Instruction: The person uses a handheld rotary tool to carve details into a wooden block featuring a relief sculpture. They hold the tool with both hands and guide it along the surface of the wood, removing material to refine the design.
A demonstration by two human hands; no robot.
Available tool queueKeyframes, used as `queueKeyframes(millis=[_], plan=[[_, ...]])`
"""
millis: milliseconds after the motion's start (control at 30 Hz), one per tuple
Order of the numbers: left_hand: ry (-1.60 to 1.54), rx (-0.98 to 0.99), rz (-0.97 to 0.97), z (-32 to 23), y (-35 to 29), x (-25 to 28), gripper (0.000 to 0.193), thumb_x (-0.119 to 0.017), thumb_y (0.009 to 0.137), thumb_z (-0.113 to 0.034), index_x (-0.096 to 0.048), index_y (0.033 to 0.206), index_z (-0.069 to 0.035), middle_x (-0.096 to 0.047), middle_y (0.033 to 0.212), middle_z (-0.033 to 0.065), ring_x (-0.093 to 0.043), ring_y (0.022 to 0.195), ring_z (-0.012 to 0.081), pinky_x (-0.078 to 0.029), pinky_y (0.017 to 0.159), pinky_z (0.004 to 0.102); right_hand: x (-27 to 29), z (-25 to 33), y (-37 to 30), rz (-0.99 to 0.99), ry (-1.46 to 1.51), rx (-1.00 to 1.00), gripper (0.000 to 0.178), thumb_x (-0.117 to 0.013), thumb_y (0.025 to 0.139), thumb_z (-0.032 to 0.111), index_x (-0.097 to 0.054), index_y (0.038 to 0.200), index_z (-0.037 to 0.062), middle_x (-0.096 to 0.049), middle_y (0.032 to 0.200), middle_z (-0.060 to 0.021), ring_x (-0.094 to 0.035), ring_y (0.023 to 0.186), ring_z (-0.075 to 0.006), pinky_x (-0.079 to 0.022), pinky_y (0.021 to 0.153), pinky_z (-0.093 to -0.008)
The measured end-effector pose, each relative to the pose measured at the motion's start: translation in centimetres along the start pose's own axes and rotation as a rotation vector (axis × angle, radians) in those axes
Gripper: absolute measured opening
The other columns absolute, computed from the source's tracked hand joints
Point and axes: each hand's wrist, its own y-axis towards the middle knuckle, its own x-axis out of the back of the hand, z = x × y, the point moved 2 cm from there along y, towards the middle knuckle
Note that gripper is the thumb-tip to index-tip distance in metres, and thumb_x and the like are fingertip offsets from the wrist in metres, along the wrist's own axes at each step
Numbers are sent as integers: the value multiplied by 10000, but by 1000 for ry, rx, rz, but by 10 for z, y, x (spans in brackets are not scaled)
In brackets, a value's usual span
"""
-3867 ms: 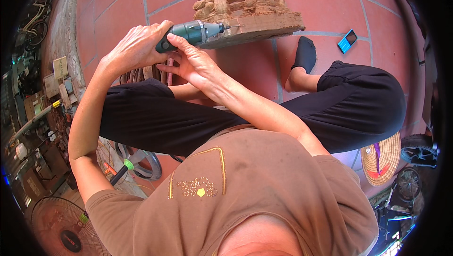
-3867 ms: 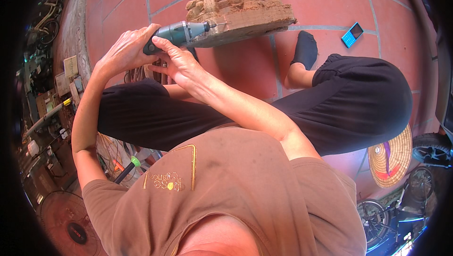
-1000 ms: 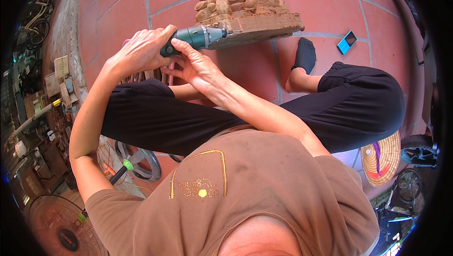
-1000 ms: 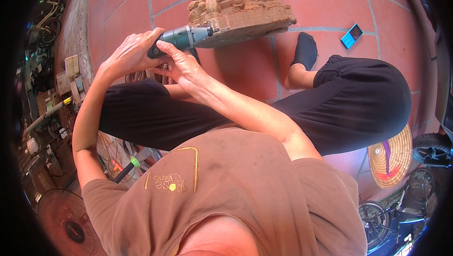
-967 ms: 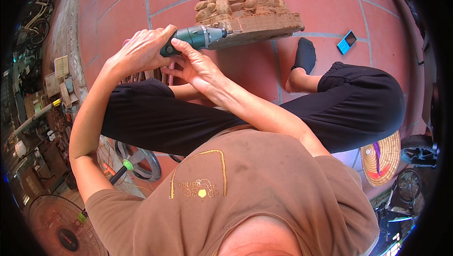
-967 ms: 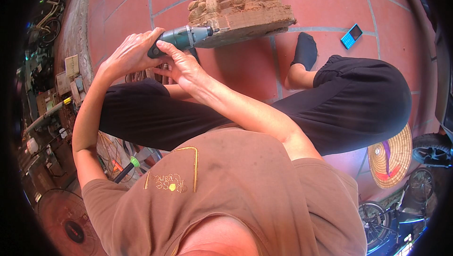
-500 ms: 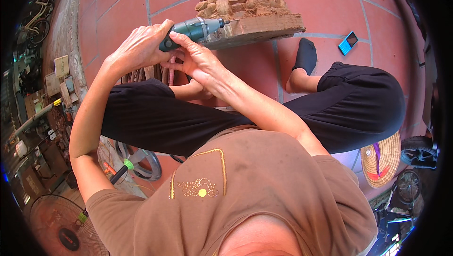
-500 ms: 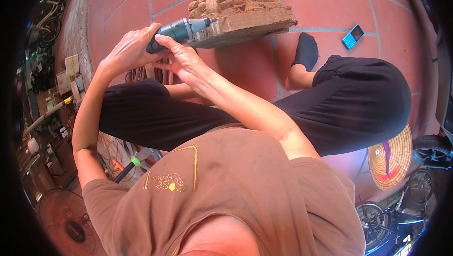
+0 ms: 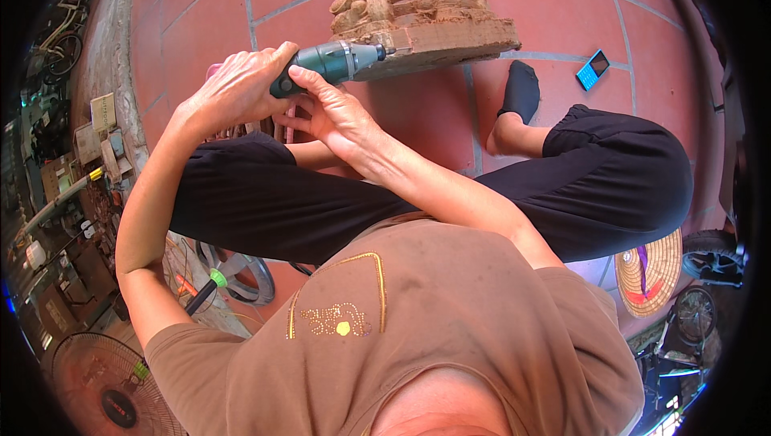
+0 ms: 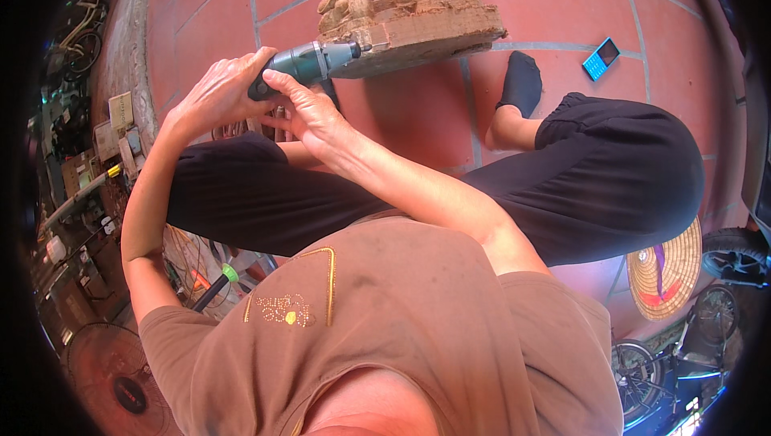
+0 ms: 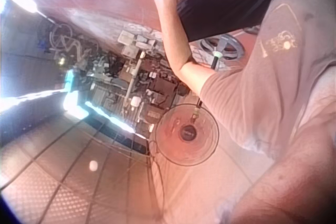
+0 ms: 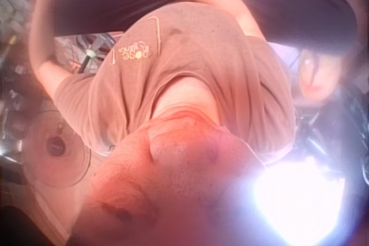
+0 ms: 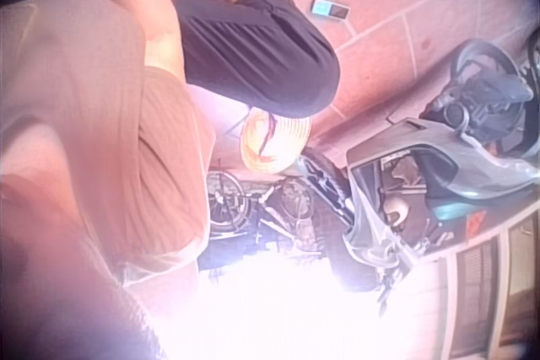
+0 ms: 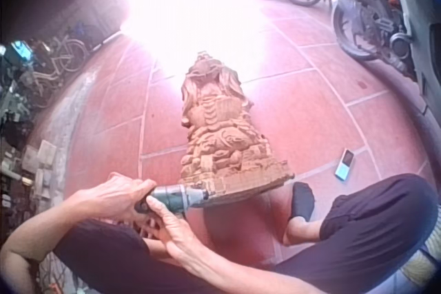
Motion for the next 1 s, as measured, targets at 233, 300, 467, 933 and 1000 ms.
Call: queueKeyframes(millis=[233,300,467,933,1000], plan=[[10,-23,-17,-3,-4,-2,528,-767,715,-188,-509,1132,9,-660,913,259,-657,853,437,-519,748,484,3,-4,-1,-15,11,2,295,-744,893,191,-611,1144,108,-652,1078,-24,-623,1004,-164,-513,966,-502],[8,-38,-28,-4,-5,-1,522,-769,715,-185,-510,1123,10,-659,910,252,-658,850,433,-520,746,482,1,-5,-2,-29,6,5,299,-744,894,197,-609,1146,108,-649,1081,-24,-622,1007,-166,-514,964,-500],[-4,-4,40,-8,-3,2,538,-783,698,-176,-512,1125,9,-657,903,238,-656,864,423,-515,762,481,3,-8,-4,-16,10,5,321,-750,888,203,-591,1153,116,-631,1100,-24,-611,1033,-164,-517,954,-501],[-18,-76,-11,4,-3,-6,534,-768,713,-194,-512,1137,6,-662,909,253,-650,852,430,-506,758,475,-1,-7,-4,-27,14,-8,347,-757,882,188,-575,1171,127,-613,1121,-12,-574,1091,-154,-498,974,-519],[-23,-82,-40,4,-4,-4,530,-764,723,-198,-512,1143,5,-662,910,256,-649,854,433,-505,755,476,-2,-6,-5,-24,-9,7,346,-756,883,188,-575,1171,128,-611,1121,-10,-570,1101,-154,-496,975,-525]])
